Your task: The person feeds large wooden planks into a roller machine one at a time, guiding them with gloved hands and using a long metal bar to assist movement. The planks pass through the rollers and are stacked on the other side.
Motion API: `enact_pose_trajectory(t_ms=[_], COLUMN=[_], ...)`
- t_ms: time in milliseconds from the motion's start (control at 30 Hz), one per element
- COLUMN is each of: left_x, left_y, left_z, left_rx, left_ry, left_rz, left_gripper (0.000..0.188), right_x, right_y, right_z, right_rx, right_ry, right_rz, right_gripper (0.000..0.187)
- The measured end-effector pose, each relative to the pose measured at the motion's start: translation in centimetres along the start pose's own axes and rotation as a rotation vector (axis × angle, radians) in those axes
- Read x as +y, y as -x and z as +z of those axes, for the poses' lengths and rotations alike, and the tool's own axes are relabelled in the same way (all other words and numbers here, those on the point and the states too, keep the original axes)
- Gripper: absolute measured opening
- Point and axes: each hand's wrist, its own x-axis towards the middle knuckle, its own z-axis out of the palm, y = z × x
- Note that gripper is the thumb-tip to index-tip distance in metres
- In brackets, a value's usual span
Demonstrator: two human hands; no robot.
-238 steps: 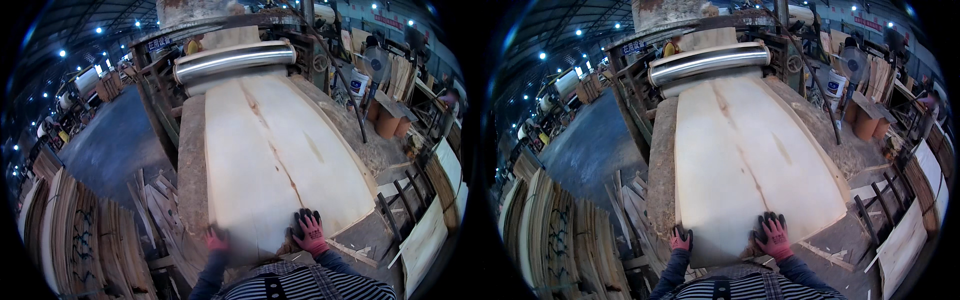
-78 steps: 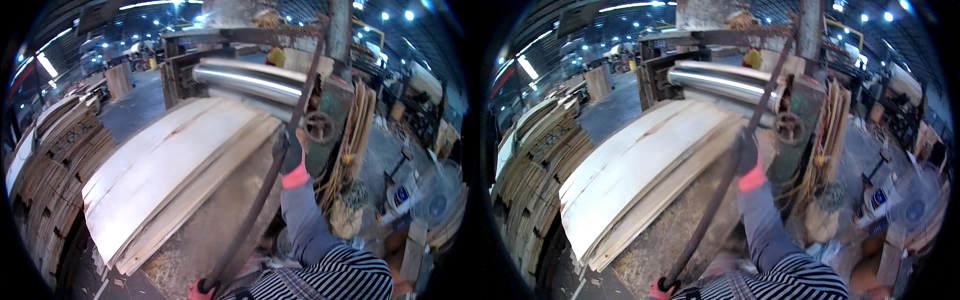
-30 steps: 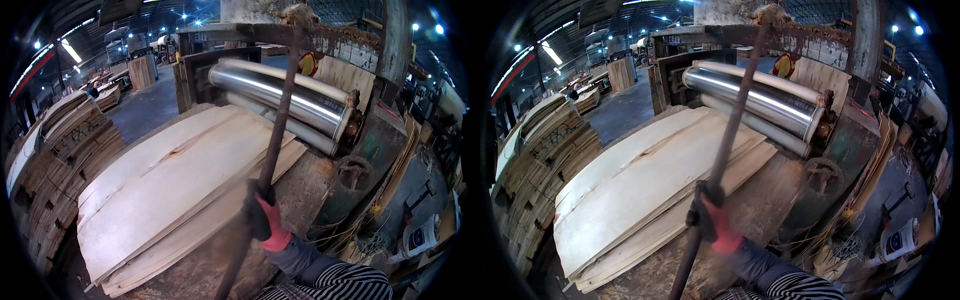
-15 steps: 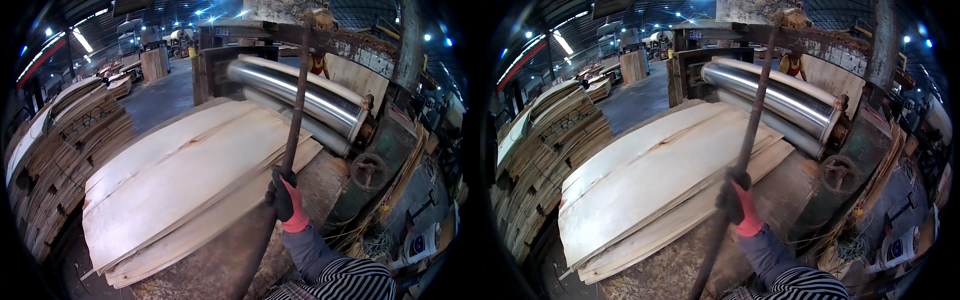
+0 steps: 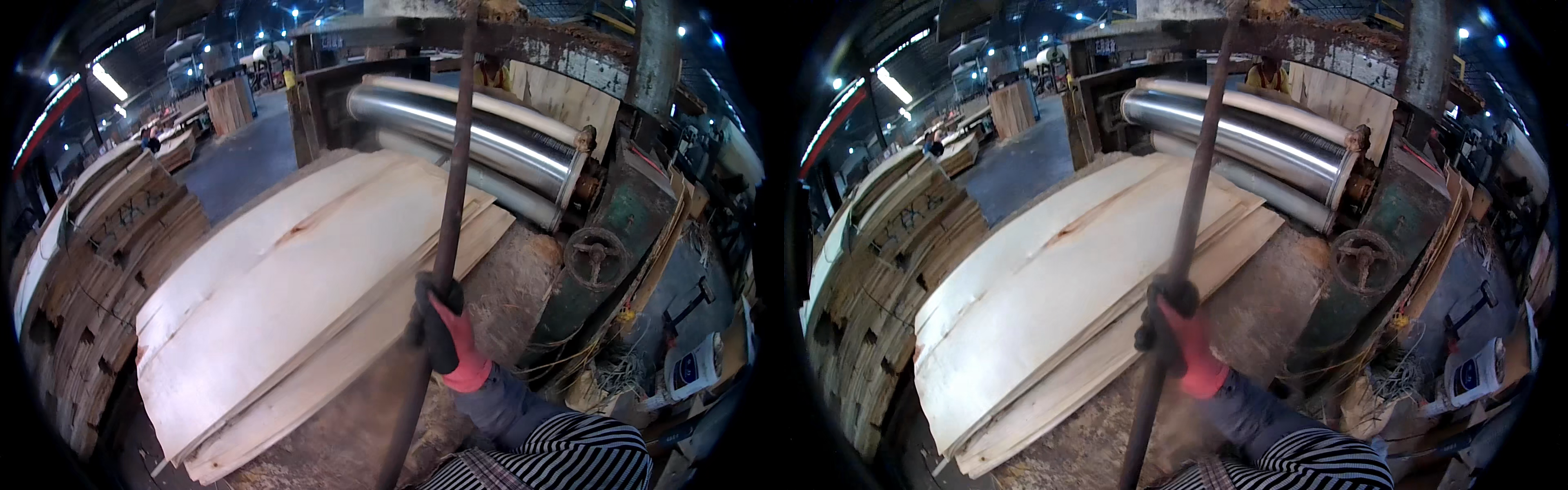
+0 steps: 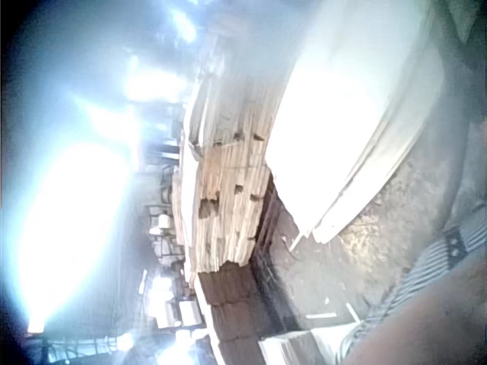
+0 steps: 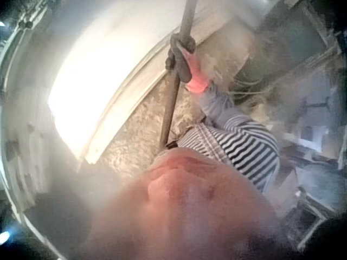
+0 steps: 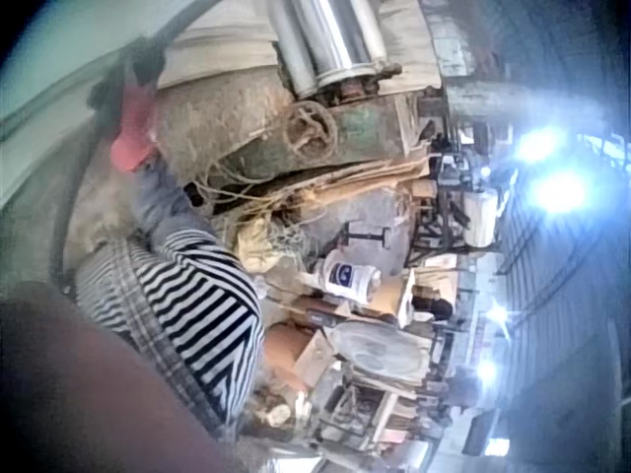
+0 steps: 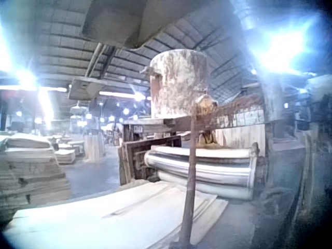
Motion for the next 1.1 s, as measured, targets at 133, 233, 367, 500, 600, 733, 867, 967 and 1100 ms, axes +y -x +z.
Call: enact_pose_trajectory(t_ms=[133,233,367,500,600,733,867,967,1100], left_x=[-0.2,-0.8,-1.3,-1.6,-1.7,-1.7,-1.5,-1.4,-5.1], left_y=[-0.2,-0.3,-0.5,-0.3,-0.4,-0.9,-1.2,-1.2,1.0], left_z=[-0.1,-0.5,-0.9,-0.9,-0.8,-0.3,0.3,0.6,0.6], left_rx=[-0.017,0.003,0.016,0.031,0.044,0.045,0.039,0.029,-0.035], left_ry=[0.010,0.004,0.005,0.005,0.002,0.008,0.014,0.035,0.191], left_rz=[0.003,-0.018,-0.065,-0.103,-0.121,-0.126,-0.124,-0.127,-0.248], left_gripper=[0.046,0.046,0.047,0.047,0.047,0.048,0.048,0.048,0.049], right_x=[-0.1,0.8,0.8,0.6,-0.3,-1.8,-5.2,-8.5,-11.4], right_y=[-0.7,-2.2,-3.0,-3.5,-4.1,-5.8,-9.2,-13.0,-16.9], right_z=[0.2,0.9,0.6,0.3,0.3,0.5,0.4,0.2,-2.7], right_rx=[-0.012,-0.010,-0.066,-0.073,-0.095,-0.119,-0.173,-0.141,-0.263], right_ry=[0.039,0.005,-0.047,-0.040,0.012,-0.033,-0.096,-0.054,-0.090], right_rz=[-0.031,-0.020,-0.003,-0.028,-0.079,-0.086,-0.202,-0.268,-0.288], right_gripper=[0.019,0.018,0.020,0.023,0.024,0.025,0.026,0.020,0.018])
